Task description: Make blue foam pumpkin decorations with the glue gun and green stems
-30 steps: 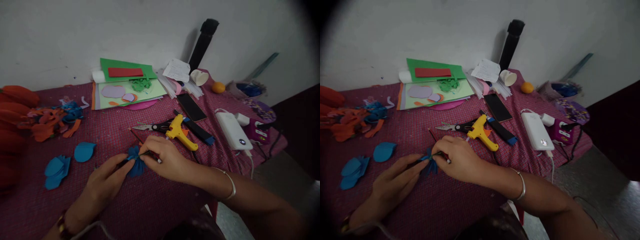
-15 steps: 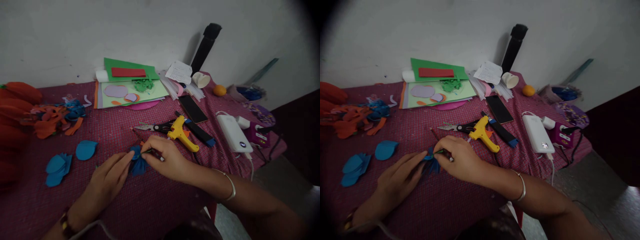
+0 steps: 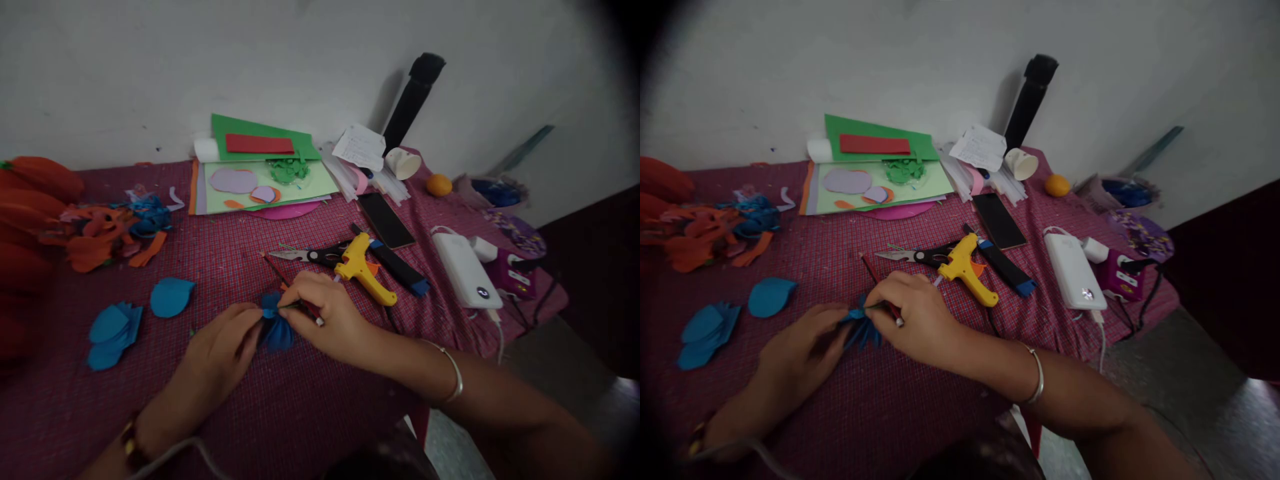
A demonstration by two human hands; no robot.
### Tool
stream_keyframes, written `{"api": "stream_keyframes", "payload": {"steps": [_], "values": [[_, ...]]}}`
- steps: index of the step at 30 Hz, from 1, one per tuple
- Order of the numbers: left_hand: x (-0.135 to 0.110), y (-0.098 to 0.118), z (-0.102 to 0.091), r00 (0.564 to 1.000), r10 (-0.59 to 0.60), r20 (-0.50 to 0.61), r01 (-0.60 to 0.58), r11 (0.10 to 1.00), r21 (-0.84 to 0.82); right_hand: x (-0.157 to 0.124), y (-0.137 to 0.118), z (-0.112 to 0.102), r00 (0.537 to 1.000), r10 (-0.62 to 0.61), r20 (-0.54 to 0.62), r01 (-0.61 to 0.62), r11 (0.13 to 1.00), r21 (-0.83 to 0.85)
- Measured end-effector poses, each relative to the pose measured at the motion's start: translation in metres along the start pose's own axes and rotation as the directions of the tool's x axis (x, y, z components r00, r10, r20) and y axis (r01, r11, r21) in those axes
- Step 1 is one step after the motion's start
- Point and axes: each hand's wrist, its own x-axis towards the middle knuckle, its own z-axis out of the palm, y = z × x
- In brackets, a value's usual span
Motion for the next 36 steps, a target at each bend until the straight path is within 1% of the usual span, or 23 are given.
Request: {"api": "stream_keyframes", "payload": {"steps": [3, 7, 12, 14, 19, 24, 29, 32, 36], "values": [[0.005, 0.004, -0.002, 1.0, -0.01, -0.005, 0.01, 0.999, -0.04, 0.0, -0.001, 0.0, 1.0, -0.021, 0.01, 0.021, 0.999, -0.049], [0.006, 0.006, 0.0, 0.998, -0.06, -0.023, 0.058, 0.995, -0.075, -0.001, -0.004, -0.002, 0.998, -0.035, 0.042, 0.04, 0.994, -0.102], [0.008, 0.007, 0.0, 0.995, -0.07, -0.068, 0.064, 0.993, -0.095, -0.002, -0.005, -0.003, 0.999, -0.034, 0.029, 0.036, 0.997, -0.073], [0.01, 0.008, -0.001, 0.995, -0.07, -0.065, 0.063, 0.992, -0.108, -0.002, -0.005, -0.004, 1.0, -0.027, 0.014, 0.028, 0.998, -0.062], [0.013, 0.01, -0.002, 0.998, -0.028, -0.048, 0.022, 0.993, -0.112, -0.002, -0.005, -0.004, 1.0, -0.011, 0.024, 0.013, 0.997, -0.07], [0.013, 0.012, -0.001, 0.997, -0.074, -0.032, 0.069, 0.989, -0.131, -0.001, -0.004, -0.003, 1.0, -0.016, 0.005, 0.016, 0.996, -0.093], [0.009, 0.013, 0.001, 0.995, -0.087, -0.044, 0.08, 0.986, -0.146, -0.001, -0.005, -0.003, 0.998, -0.069, -0.009, 0.067, 0.99, -0.123], [0.008, 0.014, 0.002, 0.992, -0.118, -0.054, 0.107, 0.98, -0.17, -0.002, -0.006, -0.004, 0.997, -0.083, 0.005, 0.083, 0.985, -0.15], [0.008, 0.016, 0.004, 0.989, -0.136, -0.063, 0.121, 0.971, -0.206, -0.002, -0.007, -0.004, 0.997, -0.073, 0.019, 0.075, 0.984, -0.162]]}}
